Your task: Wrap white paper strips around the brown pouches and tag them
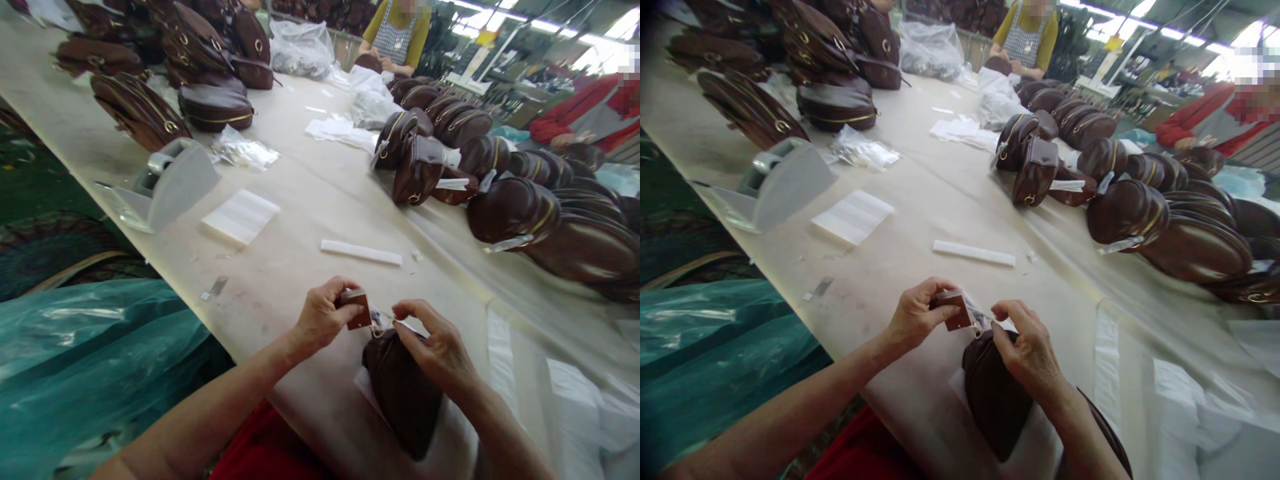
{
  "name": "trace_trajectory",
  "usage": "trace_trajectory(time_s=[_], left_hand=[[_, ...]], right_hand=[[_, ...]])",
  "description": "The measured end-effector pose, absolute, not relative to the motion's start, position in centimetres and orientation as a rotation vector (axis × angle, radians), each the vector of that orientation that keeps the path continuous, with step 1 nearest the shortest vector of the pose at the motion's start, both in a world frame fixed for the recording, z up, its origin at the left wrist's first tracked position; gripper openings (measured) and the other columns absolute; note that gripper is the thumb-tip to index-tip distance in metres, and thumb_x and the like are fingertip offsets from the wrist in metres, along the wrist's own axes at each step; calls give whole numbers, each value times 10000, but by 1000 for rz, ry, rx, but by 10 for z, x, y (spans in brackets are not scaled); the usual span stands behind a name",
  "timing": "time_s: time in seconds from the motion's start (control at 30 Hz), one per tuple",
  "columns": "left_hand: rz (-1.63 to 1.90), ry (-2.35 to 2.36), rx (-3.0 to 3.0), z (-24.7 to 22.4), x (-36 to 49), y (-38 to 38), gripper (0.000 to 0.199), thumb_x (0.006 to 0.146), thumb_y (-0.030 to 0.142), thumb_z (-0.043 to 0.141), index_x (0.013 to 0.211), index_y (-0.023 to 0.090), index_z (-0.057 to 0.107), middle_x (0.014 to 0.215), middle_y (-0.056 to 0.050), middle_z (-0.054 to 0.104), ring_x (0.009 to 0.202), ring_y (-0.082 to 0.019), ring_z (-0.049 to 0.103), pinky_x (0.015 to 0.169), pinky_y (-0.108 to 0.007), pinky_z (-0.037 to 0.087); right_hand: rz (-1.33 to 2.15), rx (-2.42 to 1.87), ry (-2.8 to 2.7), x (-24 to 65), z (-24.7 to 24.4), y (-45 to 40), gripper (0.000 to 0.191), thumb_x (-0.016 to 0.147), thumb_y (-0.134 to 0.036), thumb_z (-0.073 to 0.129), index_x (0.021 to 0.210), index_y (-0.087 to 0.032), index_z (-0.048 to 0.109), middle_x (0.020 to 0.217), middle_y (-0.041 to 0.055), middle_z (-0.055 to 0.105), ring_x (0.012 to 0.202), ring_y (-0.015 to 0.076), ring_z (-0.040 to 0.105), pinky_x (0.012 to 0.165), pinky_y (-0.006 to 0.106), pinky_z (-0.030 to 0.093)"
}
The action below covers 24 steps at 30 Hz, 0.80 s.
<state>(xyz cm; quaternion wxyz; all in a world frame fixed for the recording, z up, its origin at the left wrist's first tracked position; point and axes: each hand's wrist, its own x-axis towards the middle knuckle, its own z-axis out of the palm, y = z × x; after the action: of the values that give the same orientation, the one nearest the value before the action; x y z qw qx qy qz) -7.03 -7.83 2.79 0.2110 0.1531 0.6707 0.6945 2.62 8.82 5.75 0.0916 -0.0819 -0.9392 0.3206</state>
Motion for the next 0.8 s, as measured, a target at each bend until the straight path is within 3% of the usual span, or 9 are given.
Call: trace_trajectory(time_s=[0.17,0.4,0.53,0.6,0.7,0.8], left_hand=[[1931,2234,486,51,-83,-101,166,671,157,669,832,187,640,666,45,634,602,-93,548,581,-175,430],[1906,2560,507,65,-100,-104,165,719,230,655,875,185,624,685,38,633,598,-95,548,587,-187,454],[1713,2934,719,60,-103,-103,433,754,352,645,1118,141,541,962,-75,628,799,-173,581,656,-273,499],[1631,3067,888,59,-98,-107,479,750,404,651,1124,133,526,1035,-116,597,882,-207,573,705,-315,510],[1611,2920,981,57,-73,-115,291,769,421,622,933,182,589,827,-43,619,719,-166,586,667,-278,508],[1458,2498,770,51,-34,-122,242,697,472,664,669,238,608,548,36,540,451,-124,491,453,-234,427]], right_hand=[[960,-286,-2822,31,57,92,189,752,-214,468,883,-190,602,880,55,664,845,202,618,716,318,482],[843,-503,-2783,62,59,126,218,820,-374,491,845,-211,634,844,60,683,781,206,639,614,293,492],[856,-694,-2943,91,61,156,342,846,-493,453,831,-222,660,857,49,701,796,219,654,699,320,498],[957,-724,-3082,100,63,167,418,869,-532,394,765,-221,653,771,31,686,735,210,643,684,316,490],[1188,-741,-3170,107,66,172,490,890,-547,343,706,-196,631,709,16,642,697,181,602,656,288,468],[1467,-791,-3126,108,68,171,403,843,-529,468,799,-179,665,746,-7,625,690,137,561,609,227,431]])
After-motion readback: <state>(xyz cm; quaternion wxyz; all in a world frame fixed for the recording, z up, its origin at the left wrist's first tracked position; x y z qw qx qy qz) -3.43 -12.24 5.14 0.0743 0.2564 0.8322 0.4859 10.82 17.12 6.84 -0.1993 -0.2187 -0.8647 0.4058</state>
